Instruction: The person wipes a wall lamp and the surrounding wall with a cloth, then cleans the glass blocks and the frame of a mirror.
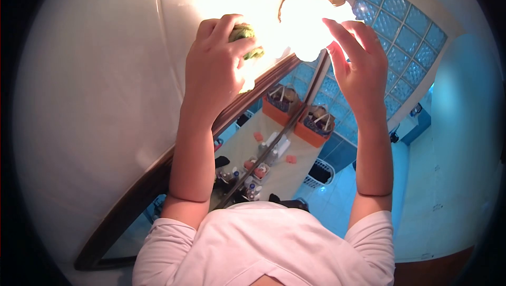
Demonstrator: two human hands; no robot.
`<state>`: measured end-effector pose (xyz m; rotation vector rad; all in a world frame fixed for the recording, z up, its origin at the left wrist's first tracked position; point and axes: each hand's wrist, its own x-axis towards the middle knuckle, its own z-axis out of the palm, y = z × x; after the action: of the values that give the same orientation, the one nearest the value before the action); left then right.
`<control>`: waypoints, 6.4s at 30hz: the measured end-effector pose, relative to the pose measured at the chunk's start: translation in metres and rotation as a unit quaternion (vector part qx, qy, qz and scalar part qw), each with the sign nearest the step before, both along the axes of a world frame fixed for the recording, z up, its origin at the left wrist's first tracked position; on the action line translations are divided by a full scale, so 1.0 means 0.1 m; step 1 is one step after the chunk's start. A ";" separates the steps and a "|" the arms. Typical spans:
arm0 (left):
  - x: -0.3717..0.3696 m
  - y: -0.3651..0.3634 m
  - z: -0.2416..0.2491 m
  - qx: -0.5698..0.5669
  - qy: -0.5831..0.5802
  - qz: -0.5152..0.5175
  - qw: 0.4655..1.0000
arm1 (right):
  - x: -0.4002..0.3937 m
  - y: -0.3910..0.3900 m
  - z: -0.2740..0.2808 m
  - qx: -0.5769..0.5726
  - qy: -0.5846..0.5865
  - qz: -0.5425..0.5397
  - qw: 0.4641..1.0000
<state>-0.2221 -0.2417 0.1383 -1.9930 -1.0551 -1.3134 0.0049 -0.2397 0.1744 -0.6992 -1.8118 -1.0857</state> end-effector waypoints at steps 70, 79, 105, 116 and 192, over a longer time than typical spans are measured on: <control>0.26 0.41 -0.33 0.137 -0.153 -0.092 0.974 | 0.00 0.02 0.03 0.021 -0.012 0.025 0.999; 0.64 0.57 -0.90 -0.090 -0.553 -0.394 0.728 | 0.02 0.03 0.02 0.013 -0.009 0.028 0.999; 0.93 0.17 -1.50 -0.334 -0.584 -0.466 0.574 | 0.16 -0.17 -1.35 -0.156 0.315 0.200 0.915; 0.94 0.11 -1.70 -0.342 -0.562 -0.461 0.596 | -0.27 0.16 -2.31 -0.497 0.411 0.488 0.588; 0.77 0.59 -0.75 -0.190 -0.461 -0.386 0.776 | 0.12 0.21 -1.33 -0.092 0.338 0.051 0.935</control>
<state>-0.1453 -0.1828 0.0629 -2.1627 -0.9121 -2.9343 0.0167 -0.2184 0.0410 -0.9398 -1.3330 -0.5090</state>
